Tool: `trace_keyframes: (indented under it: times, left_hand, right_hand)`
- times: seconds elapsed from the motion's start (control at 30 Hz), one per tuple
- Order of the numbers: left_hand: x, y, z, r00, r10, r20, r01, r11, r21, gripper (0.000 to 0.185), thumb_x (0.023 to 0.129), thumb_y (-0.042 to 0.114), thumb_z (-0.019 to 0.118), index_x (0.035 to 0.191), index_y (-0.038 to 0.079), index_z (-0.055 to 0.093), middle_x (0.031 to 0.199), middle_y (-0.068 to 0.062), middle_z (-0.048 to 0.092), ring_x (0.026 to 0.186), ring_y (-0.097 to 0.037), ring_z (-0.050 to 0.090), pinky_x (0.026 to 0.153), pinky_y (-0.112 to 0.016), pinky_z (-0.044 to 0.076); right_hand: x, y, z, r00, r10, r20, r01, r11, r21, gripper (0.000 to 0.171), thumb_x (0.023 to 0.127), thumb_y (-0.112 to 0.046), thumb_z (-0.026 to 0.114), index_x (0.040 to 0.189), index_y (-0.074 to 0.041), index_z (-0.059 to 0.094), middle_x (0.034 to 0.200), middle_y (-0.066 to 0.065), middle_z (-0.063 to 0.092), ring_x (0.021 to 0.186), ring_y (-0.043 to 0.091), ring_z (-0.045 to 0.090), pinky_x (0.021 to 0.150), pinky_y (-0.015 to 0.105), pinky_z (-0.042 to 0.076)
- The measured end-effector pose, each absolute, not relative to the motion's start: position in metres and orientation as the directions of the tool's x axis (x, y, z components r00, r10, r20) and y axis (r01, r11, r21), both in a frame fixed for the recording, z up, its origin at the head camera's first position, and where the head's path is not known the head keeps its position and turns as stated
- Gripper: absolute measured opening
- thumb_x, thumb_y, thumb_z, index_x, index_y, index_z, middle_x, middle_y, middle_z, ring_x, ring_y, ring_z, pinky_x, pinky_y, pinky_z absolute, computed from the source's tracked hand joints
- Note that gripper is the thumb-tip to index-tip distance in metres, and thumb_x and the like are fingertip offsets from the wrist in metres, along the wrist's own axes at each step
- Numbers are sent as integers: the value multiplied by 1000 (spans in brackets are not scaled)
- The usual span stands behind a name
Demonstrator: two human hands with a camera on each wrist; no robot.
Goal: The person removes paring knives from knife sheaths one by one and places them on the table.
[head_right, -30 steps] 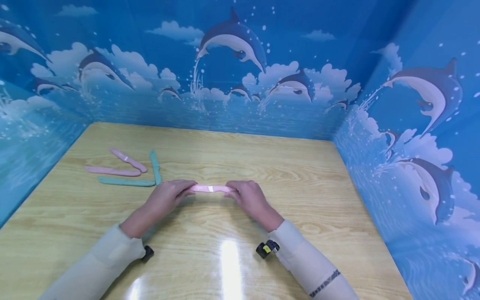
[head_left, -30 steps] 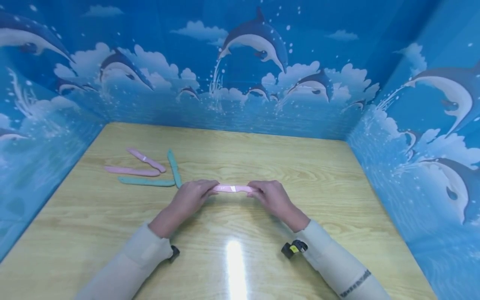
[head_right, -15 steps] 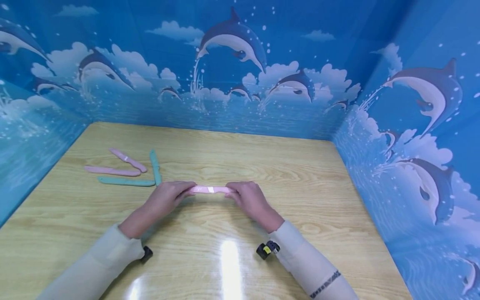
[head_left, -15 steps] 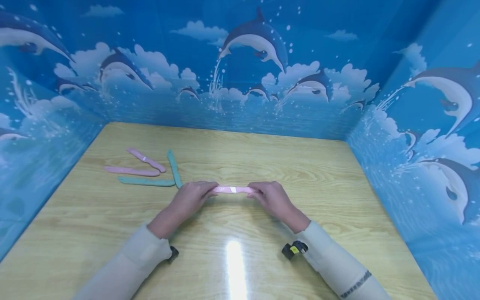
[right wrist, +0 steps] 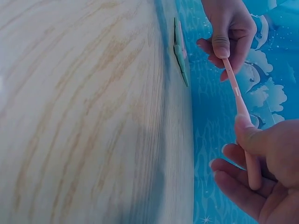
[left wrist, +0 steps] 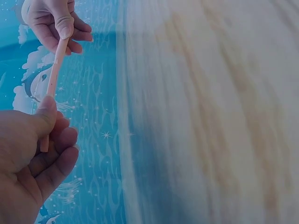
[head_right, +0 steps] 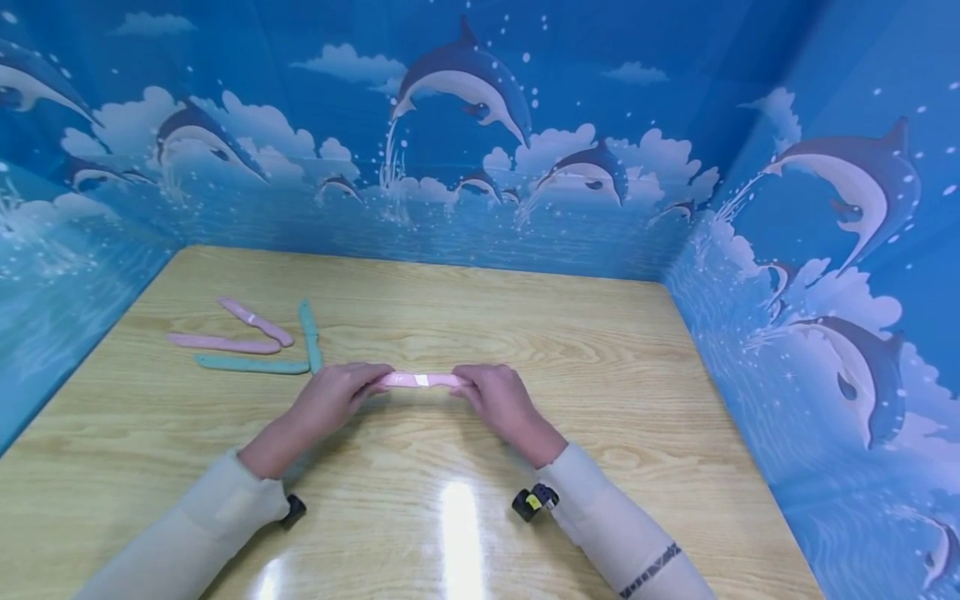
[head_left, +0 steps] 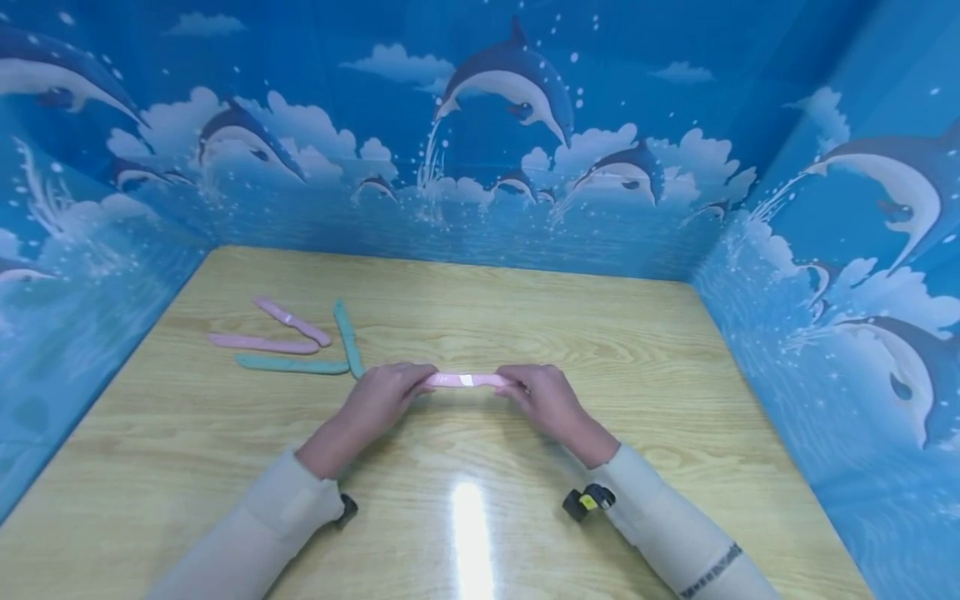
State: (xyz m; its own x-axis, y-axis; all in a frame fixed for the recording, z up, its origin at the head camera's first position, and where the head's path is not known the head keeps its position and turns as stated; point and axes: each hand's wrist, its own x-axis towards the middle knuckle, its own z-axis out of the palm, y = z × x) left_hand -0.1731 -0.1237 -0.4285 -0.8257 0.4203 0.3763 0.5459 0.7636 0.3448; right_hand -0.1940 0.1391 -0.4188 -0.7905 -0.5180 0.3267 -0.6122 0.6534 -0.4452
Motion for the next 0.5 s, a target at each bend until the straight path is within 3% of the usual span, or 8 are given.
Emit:
trace_keyframes:
  times: [0.27, 0.5]
  left_hand:
    - [-173, -125, -430, -822, 414, 392, 549, 759, 349, 26, 92, 17, 67, 115, 7, 68, 106, -11, 72, 95, -26, 70, 85, -40, 57]
    - [-173, -125, -429, -814, 423, 397, 559, 756, 341, 26, 92, 19, 67, 115, 7, 68, 104, -11, 73, 93, -25, 70, 83, -39, 57]
  right_hand:
    - [-193, 139, -420, -805, -511, 302, -593, 662, -458, 11, 88, -15, 72, 96, -9, 73, 69, -2, 65, 50, 2, 41, 46, 19, 41]
    - [-194, 140, -422, -786, -512, 348, -619, 647, -446, 13, 86, -14, 73, 97, -7, 73, 78, 2, 71, 57, 3, 51, 52, 17, 47]
